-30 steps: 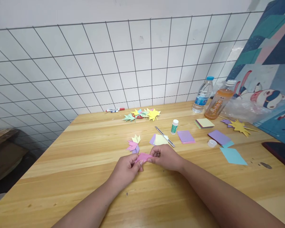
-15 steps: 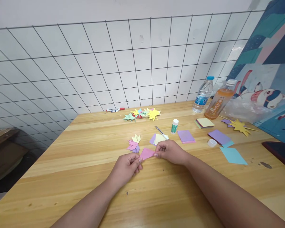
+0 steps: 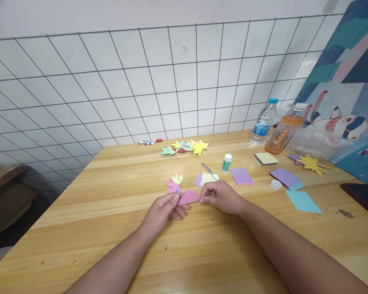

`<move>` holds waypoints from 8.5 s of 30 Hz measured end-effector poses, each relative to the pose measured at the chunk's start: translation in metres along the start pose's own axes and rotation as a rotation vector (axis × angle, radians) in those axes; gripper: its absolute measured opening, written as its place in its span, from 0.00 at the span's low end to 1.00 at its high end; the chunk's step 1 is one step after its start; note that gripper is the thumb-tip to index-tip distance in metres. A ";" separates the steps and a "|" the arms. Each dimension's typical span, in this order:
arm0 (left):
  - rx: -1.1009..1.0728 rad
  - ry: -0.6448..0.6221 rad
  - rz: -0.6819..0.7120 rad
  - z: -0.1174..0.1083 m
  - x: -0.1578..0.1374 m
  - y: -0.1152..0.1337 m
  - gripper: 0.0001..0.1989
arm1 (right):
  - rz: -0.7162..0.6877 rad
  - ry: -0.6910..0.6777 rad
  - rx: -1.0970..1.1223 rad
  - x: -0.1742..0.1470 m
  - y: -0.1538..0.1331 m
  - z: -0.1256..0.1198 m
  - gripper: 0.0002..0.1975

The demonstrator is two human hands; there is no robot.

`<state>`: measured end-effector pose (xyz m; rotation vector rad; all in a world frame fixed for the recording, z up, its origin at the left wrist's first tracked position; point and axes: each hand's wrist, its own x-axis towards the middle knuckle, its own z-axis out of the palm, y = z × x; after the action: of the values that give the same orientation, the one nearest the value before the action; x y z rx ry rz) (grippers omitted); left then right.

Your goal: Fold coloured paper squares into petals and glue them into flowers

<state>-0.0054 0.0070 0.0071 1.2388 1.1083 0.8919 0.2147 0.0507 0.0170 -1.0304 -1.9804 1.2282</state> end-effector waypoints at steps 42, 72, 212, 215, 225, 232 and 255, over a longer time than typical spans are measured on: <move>0.929 0.587 0.233 -0.017 0.000 0.012 0.15 | -0.187 0.169 -0.363 0.001 0.000 0.002 0.04; 1.174 0.577 0.196 -0.017 0.002 0.007 0.20 | -0.191 0.184 -0.382 0.001 0.003 0.002 0.05; 0.101 0.055 -0.041 0.005 0.004 0.002 0.18 | 0.216 0.189 0.311 0.009 -0.005 0.041 0.13; 0.103 0.044 -0.034 0.003 0.005 0.000 0.18 | 0.203 0.211 0.344 0.009 -0.007 0.038 0.14; 0.161 -0.003 -0.013 0.004 0.004 -0.001 0.17 | 0.056 0.136 0.382 0.005 -0.009 0.036 0.18; 0.106 0.058 0.001 0.002 0.006 -0.003 0.17 | 0.108 0.264 0.206 0.006 -0.006 0.030 0.18; 0.207 0.085 0.029 0.005 0.003 -0.003 0.13 | -0.036 0.184 -0.011 0.002 -0.007 0.034 0.16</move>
<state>0.0002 0.0085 0.0034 1.4000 1.2786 0.8742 0.1842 0.0351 0.0101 -1.0680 -1.8586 1.0643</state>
